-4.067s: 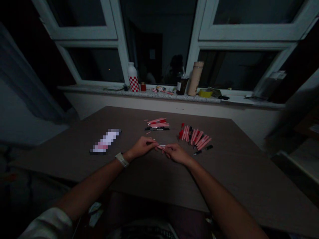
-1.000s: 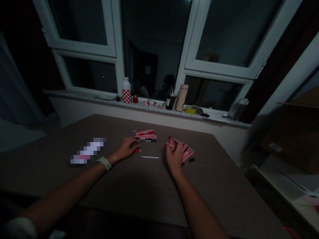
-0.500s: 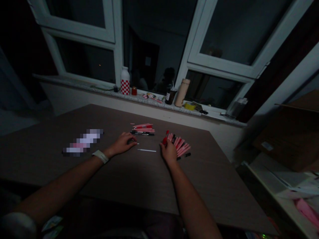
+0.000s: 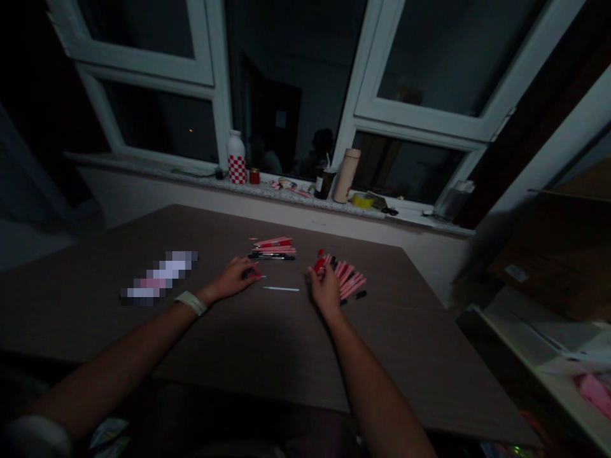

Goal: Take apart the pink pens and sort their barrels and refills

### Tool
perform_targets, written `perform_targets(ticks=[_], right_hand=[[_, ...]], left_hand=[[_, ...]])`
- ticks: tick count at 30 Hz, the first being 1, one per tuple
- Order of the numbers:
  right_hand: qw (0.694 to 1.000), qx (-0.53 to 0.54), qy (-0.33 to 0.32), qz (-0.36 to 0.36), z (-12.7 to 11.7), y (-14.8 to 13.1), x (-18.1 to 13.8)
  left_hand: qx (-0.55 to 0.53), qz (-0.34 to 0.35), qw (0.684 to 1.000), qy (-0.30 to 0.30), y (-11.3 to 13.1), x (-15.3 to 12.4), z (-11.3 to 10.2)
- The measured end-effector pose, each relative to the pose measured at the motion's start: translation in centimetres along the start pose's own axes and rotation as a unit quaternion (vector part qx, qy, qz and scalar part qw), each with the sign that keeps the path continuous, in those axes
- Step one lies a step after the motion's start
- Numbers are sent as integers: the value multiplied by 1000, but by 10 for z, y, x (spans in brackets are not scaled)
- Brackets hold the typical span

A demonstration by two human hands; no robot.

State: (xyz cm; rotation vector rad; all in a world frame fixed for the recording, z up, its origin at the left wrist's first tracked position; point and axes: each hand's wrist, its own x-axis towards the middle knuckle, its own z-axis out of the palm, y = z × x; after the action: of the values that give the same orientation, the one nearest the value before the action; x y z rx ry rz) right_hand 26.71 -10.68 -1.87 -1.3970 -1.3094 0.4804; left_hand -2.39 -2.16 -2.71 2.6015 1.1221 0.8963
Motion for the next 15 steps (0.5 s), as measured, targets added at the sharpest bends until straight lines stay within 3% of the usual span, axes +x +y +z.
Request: perform_targets(ticks=[3,15], right_hand=[[999,-7,37,-21,4,-1,-3],[1000,-4,1,-13,12,-5,-9]], left_hand=[[-6,4,1000,-3,0,0,-1],[27,-8,1000,-4,17,-2,-5]])
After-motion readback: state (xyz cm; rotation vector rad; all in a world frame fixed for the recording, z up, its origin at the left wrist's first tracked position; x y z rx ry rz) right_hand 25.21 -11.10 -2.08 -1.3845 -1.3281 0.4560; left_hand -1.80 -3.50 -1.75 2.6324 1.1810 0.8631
